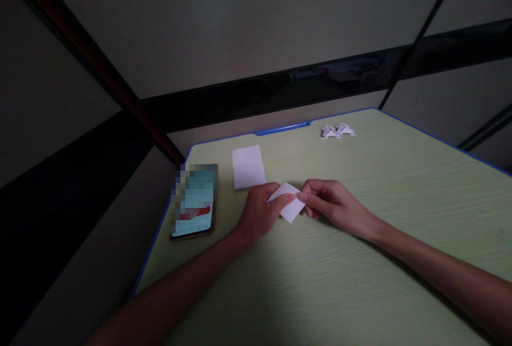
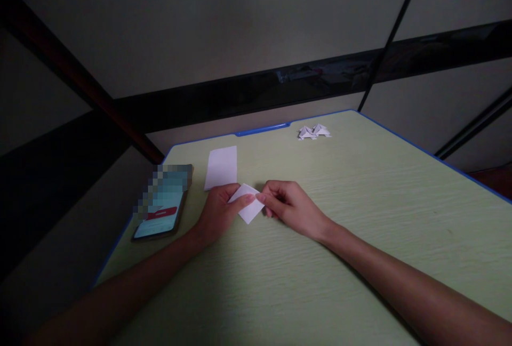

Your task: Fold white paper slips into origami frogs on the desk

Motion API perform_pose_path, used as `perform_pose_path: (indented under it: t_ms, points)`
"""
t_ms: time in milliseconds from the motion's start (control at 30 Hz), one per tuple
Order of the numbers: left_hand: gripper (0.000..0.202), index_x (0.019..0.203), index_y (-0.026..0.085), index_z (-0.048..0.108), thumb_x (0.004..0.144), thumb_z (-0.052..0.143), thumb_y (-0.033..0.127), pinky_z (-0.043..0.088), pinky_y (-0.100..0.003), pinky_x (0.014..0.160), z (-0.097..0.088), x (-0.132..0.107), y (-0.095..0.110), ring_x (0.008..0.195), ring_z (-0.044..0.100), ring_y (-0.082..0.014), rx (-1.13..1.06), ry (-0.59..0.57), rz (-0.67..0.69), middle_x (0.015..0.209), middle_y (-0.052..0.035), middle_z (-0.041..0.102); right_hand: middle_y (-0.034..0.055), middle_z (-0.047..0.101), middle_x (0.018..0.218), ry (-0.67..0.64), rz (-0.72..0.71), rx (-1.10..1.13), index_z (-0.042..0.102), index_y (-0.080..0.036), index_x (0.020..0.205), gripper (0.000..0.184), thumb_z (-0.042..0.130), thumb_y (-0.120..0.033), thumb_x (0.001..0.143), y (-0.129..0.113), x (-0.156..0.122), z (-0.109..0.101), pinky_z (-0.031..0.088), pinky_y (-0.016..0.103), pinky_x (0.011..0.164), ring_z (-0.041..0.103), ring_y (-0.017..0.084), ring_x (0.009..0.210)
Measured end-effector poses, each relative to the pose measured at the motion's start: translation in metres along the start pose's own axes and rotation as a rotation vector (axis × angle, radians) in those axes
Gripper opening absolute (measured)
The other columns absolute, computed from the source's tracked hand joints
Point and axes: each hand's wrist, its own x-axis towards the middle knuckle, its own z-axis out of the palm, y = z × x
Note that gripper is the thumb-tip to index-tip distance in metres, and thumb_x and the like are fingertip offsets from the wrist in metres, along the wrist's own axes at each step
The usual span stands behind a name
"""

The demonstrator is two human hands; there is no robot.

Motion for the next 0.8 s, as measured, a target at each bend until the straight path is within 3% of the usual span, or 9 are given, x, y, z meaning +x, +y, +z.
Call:
perform_pose_path:
  t_ms: [200, 367, 600, 800]
  points:
    - [0.024, 0.055, 0.012, 0.053, 0.068, 0.053, 0.032, 0.033, -0.019, 0.043, 0.0003, 0.0034, -0.0017, 0.046, 0.043, -0.0077, -0.164, 0.022, -0.024, 0.048, 0.0029, 0.047, -0.0054, 0.041, 0.044, 0.097, -0.008, 0.018, 0.044, -0.015, 0.055, 0.03, 0.05, -0.036, 0.075, 0.0003, 0.001, -0.0011, 0.023, 0.019, 0.039, 0.031, 0.004, 0.04]
    - [0.025, 0.053, 0.012, 0.053, 0.069, 0.053, 0.032, 0.032, -0.018, 0.042, -0.0014, 0.0044, -0.0017, 0.044, 0.041, -0.0066, -0.218, 0.068, 0.0, 0.045, 0.0032, 0.046, -0.0023, 0.049, 0.061, 0.158, -0.098, 0.142, 0.05, -0.014, 0.067, 0.021, 0.064, -0.029, 0.063, 0.0012, 0.003, -0.0002, 0.033, 0.02, 0.048, 0.042, 0.007, 0.052]
    - [0.024, 0.056, 0.011, 0.055, 0.07, 0.052, 0.031, 0.034, -0.018, 0.045, -0.0031, 0.0041, -0.0006, 0.047, 0.041, -0.0068, -0.209, -0.023, 0.034, 0.05, 0.0016, 0.048, -0.0003, 0.05, 0.064, 0.115, -0.113, 0.137, 0.05, -0.014, 0.068, 0.018, 0.06, -0.03, 0.067, 0.0005, 0.003, -0.0014, 0.033, 0.022, 0.049, 0.043, 0.008, 0.054]
    - [0.024, 0.06, 0.011, 0.056, 0.069, 0.052, 0.033, 0.033, -0.019, 0.043, -0.0033, 0.0043, -0.0042, 0.046, 0.041, -0.0073, -0.224, -0.012, 0.012, 0.049, 0.0016, 0.047, 0.0027, 0.055, 0.069, 0.056, -0.144, -0.002, 0.055, -0.013, 0.073, 0.014, 0.054, -0.027, 0.073, -0.0011, -0.0018, -0.004, 0.037, 0.024, 0.057, 0.048, 0.012, 0.063]
